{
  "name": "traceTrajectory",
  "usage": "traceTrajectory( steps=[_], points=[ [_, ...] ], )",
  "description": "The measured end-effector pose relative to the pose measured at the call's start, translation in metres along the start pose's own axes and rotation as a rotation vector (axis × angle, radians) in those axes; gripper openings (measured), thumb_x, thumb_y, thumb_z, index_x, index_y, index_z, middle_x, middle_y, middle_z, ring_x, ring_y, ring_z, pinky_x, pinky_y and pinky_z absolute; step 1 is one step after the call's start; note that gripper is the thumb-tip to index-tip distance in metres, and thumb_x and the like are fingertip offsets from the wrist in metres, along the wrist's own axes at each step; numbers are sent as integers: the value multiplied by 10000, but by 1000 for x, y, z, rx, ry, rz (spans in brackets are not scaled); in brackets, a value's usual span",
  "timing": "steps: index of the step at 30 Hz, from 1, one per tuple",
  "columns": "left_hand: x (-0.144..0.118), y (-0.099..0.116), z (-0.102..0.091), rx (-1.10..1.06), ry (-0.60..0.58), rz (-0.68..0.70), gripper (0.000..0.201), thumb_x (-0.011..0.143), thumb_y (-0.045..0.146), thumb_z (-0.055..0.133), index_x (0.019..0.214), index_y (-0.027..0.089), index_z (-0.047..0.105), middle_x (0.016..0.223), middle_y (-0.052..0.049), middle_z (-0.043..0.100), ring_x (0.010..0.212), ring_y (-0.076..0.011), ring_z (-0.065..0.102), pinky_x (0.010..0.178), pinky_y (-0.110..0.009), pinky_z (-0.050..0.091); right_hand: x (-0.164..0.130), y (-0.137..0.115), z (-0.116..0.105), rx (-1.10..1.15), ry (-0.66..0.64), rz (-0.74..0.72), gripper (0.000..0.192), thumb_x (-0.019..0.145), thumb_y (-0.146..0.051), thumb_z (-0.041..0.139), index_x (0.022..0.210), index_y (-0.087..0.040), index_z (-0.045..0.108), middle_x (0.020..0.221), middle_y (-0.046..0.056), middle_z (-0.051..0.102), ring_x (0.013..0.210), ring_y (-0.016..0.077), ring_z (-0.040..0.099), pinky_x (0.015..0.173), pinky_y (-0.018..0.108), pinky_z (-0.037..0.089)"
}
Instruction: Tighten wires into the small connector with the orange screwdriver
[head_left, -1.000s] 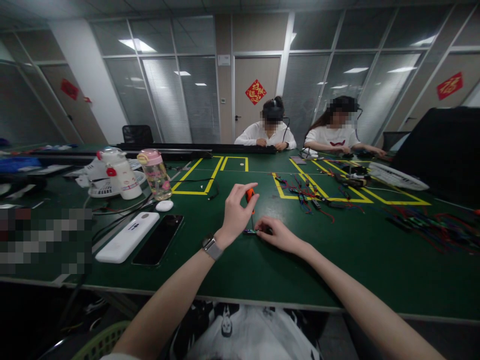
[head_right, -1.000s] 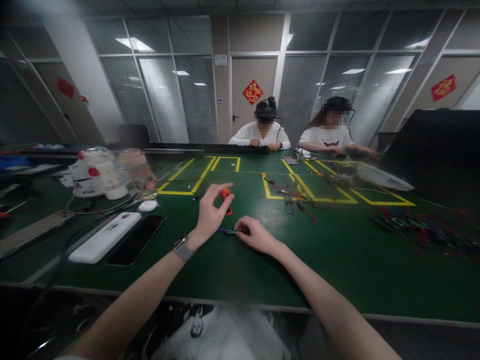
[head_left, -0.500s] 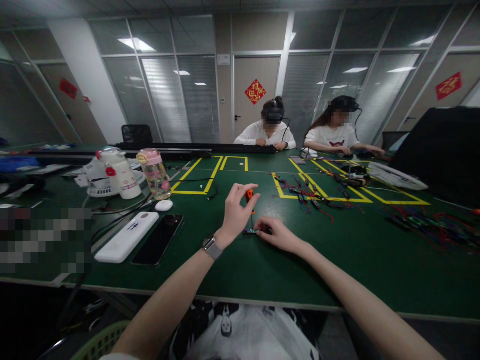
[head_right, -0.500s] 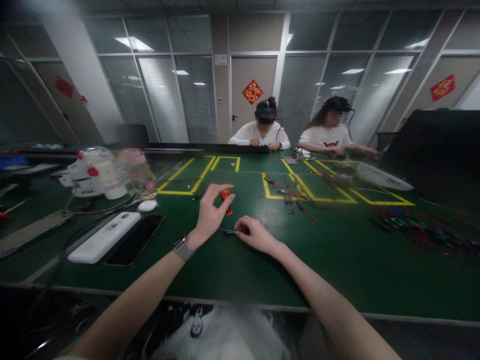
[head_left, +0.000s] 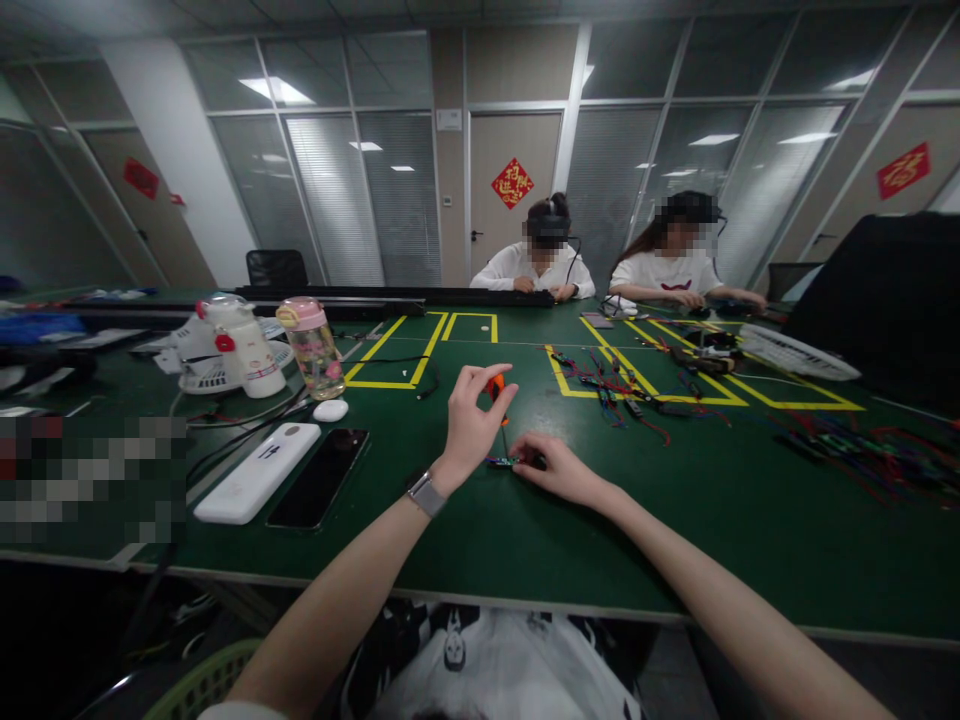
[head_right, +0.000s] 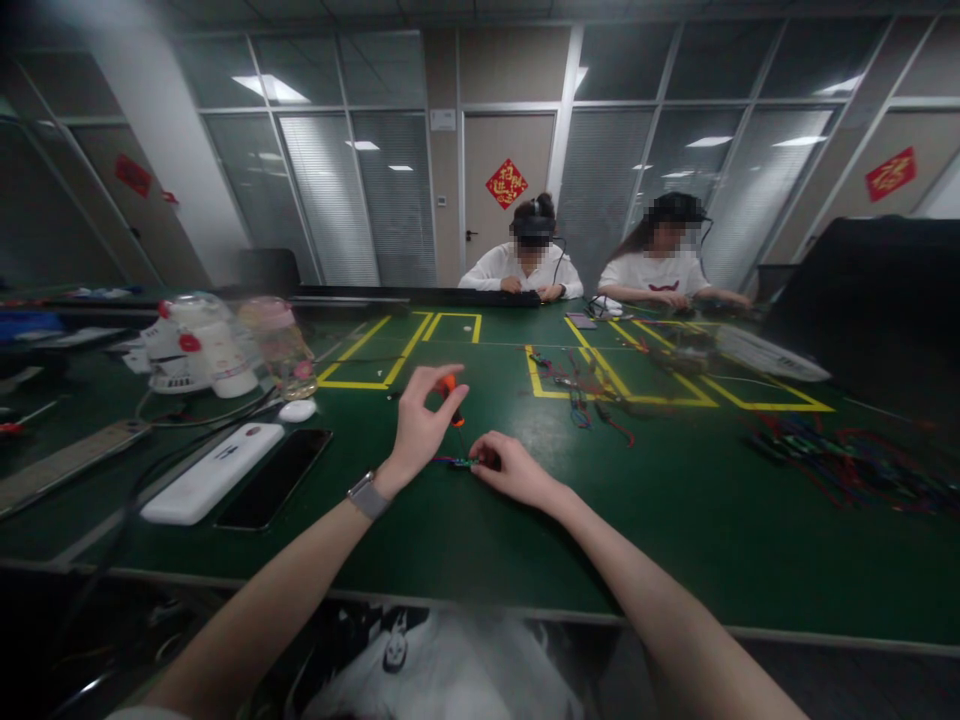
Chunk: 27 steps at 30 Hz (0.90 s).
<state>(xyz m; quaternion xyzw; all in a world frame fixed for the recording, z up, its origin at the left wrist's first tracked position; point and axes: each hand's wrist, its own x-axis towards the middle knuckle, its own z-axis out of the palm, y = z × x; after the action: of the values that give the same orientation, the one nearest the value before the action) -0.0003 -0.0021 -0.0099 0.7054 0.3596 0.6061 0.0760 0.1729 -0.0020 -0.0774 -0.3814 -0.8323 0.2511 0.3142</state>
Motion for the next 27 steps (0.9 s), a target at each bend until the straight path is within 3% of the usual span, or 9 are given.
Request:
traceTrajectory(
  steps=[7,21,27],
  points=[
    [-2,0,1,-138,-131,22,369,987,216,391,1337,234,505,1216,-65,604,1129,-168,564,986,-327,435,2,-1,4,40,38,13,118,771,-175,674,888,-158,670,870,43,599,746,159,563,704,292,474],
    [-3,-4,4,-120,-133,-6,383,994,225,370,1358,249,485,1178,-66,630,1070,-174,605,932,-325,469,8,4,16,109,110,29,47,761,-171,675,803,-165,697,808,22,593,718,142,557,669,270,459],
    [-1,-3,2,-139,-161,4,371,993,238,382,1346,254,496,1181,-63,635,1082,-176,605,934,-333,472,9,5,15,104,77,48,130,734,-146,691,862,-163,704,800,11,584,708,137,547,666,262,455]
  ],
)
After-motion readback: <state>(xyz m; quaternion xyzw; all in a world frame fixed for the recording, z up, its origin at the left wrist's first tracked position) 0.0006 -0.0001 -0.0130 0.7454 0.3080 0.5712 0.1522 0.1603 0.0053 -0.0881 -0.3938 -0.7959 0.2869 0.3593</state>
